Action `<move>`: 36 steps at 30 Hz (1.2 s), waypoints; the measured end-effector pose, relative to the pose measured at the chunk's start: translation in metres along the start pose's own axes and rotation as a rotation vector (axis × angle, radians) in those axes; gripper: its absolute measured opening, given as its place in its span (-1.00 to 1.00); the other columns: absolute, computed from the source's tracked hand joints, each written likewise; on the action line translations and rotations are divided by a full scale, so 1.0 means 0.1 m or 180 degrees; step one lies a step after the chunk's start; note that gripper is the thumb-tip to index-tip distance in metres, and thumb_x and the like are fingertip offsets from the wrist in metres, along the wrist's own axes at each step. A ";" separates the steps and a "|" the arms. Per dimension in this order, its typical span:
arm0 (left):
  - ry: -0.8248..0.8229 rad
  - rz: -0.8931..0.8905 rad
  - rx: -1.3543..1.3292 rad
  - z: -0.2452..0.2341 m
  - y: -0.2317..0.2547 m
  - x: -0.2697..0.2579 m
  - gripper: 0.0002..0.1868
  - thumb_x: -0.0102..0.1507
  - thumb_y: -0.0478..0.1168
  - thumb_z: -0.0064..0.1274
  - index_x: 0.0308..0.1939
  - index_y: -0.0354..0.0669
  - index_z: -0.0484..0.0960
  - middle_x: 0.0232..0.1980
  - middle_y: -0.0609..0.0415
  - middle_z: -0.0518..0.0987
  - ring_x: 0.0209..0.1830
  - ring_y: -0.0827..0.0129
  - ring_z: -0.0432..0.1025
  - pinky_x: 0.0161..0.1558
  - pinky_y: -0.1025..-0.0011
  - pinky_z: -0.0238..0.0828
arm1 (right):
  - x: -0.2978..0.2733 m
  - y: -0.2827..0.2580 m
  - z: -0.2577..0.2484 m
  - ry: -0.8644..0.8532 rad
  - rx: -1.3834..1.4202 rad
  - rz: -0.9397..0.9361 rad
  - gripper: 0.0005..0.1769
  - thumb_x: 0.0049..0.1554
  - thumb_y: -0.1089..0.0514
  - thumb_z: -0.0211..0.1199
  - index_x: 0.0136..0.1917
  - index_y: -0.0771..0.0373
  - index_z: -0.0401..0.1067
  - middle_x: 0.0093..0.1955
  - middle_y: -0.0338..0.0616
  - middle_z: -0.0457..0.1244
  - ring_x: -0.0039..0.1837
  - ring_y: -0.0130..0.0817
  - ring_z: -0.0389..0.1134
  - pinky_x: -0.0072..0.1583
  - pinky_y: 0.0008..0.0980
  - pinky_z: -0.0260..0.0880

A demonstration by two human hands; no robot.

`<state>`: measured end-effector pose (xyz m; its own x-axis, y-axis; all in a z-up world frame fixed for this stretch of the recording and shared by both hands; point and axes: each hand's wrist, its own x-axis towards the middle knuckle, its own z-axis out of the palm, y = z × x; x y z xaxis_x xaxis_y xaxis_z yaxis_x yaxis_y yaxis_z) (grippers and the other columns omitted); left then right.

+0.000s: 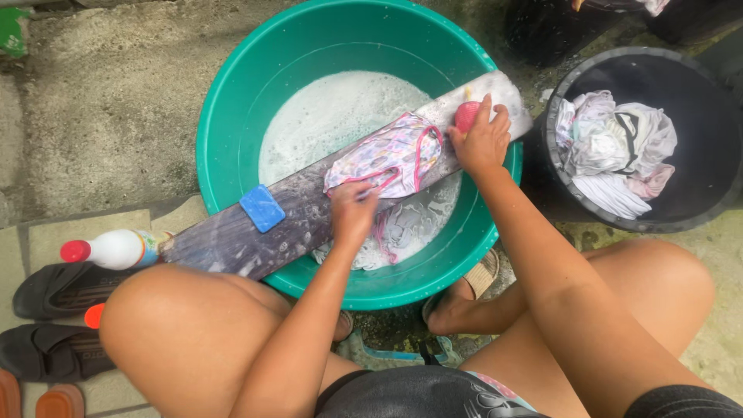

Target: The person washes clothes by hand in a green basin, scrubbing them against a wooden washboard and applying a soap bar to the fabric. They handle white and patterned clothing items and pour liquid from a bottle into the soapy water.

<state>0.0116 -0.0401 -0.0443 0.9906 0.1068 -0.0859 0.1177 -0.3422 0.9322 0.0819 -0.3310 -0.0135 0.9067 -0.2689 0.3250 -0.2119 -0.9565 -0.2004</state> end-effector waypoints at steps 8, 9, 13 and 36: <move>-0.0655 0.0026 0.1661 -0.11 0.41 -0.15 -0.79 0.22 0.10 0.21 -0.24 0.14 0.75 -0.16 0.24 0.67 0.06 0.25 0.47 0.09 0.14 0.27 | -0.23 -0.51 -0.41 -0.1140 0.1083 0.0354 -0.19 0.27 -0.02 0.14 0.60 0.32 -0.12 0.52 0.32 0.00 0.25 0.34 0.27 0.23 0.11 0.31; -0.0484 -0.0182 0.1726 -0.15 0.40 -0.17 -0.81 0.18 0.09 0.23 -0.30 0.18 0.77 -0.15 0.25 0.67 0.06 0.23 0.44 0.07 0.08 0.23 | -0.54 -0.76 -0.42 -0.0710 0.1115 -0.0944 -0.35 0.28 0.02 0.09 0.52 0.25 0.00 0.45 0.29 0.09 0.29 0.30 0.32 0.24 0.07 0.37; -0.0160 -0.0096 0.1937 -0.32 0.24 -0.21 -0.86 0.08 0.11 0.29 -0.43 0.28 0.83 -0.15 0.21 0.68 0.04 0.14 0.42 0.01 0.03 0.22 | -0.83 -1.03 -0.60 -0.1878 0.0119 -0.1659 -0.52 0.24 0.11 0.00 0.42 -0.09 0.24 0.34 0.14 0.25 -0.01 0.12 0.44 -0.07 0.15 0.48; 0.0110 0.1372 0.1311 -0.19 0.17 -0.34 -0.85 0.05 -0.17 0.30 -0.47 -0.06 0.63 -0.26 0.02 0.61 -0.10 0.06 0.46 0.00 0.10 0.38 | -0.28 -0.44 0.03 -0.1652 0.2931 0.0155 -0.60 0.40 0.04 0.17 0.43 0.18 0.30 0.21 0.11 0.34 0.06 -0.01 0.44 0.02 -0.09 0.51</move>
<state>-0.0220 -0.0314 -0.0190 0.9530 -0.0943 0.2880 -0.2702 -0.6946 0.6668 0.0667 -0.2807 -0.0170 0.9955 -0.0155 -0.0936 -0.0910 -0.4328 -0.8969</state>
